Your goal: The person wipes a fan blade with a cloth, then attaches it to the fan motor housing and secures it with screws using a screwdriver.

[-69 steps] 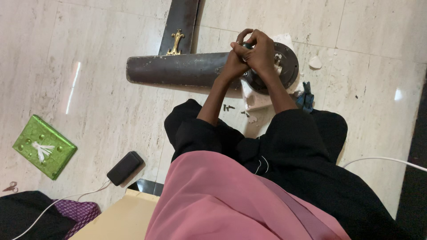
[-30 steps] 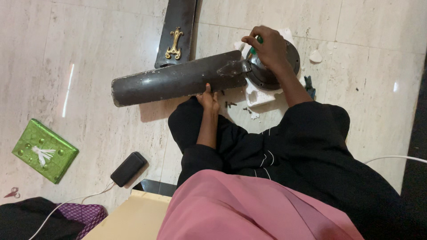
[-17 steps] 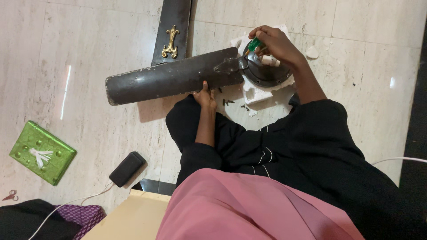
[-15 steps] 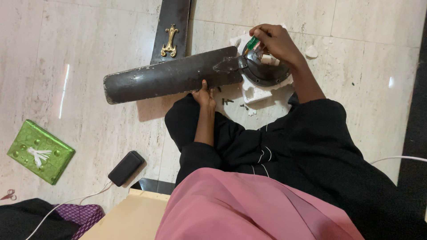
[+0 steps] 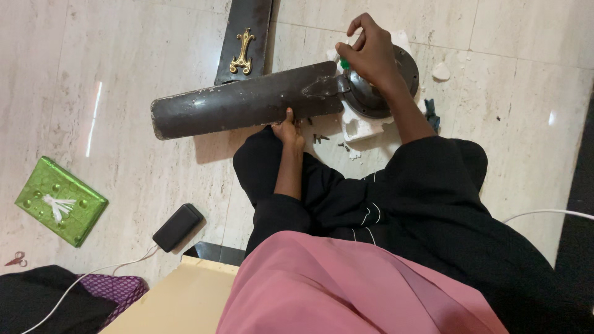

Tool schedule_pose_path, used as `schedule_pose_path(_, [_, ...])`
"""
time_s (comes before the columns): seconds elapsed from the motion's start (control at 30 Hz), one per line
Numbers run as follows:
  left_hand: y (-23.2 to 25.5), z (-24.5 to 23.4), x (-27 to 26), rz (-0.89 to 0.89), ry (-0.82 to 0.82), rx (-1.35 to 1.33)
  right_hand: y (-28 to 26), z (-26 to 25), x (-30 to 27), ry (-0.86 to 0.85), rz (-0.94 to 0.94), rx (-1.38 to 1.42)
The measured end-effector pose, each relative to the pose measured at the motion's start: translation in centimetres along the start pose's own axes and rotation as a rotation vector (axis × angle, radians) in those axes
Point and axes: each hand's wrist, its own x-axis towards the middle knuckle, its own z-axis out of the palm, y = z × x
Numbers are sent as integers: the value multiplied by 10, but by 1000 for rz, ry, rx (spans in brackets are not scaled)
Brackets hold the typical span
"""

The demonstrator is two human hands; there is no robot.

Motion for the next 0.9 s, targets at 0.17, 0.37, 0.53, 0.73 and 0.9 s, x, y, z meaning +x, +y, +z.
schedule_pose_path(0.17, [-2, -3, 2, 38, -35, 24, 7, 2, 6, 75, -169, -14])
schedule_pose_path(0.37, [0, -1, 2, -24, 5, -21, 6, -3, 2, 124, 8, -140])
schedule_pose_path(0.53, [-4, -2, 5, -27, 6, -18, -4, -2, -4, 198, -150, -151])
schedule_pose_path(0.73, [-3, -4, 6, -13, 17, 18, -9, 0, -8, -69, 15, 167])
schedule_pose_path(0.9, [-1, -2, 3, -50, 17, -9, 6, 0, -10, -152, 141, 394])
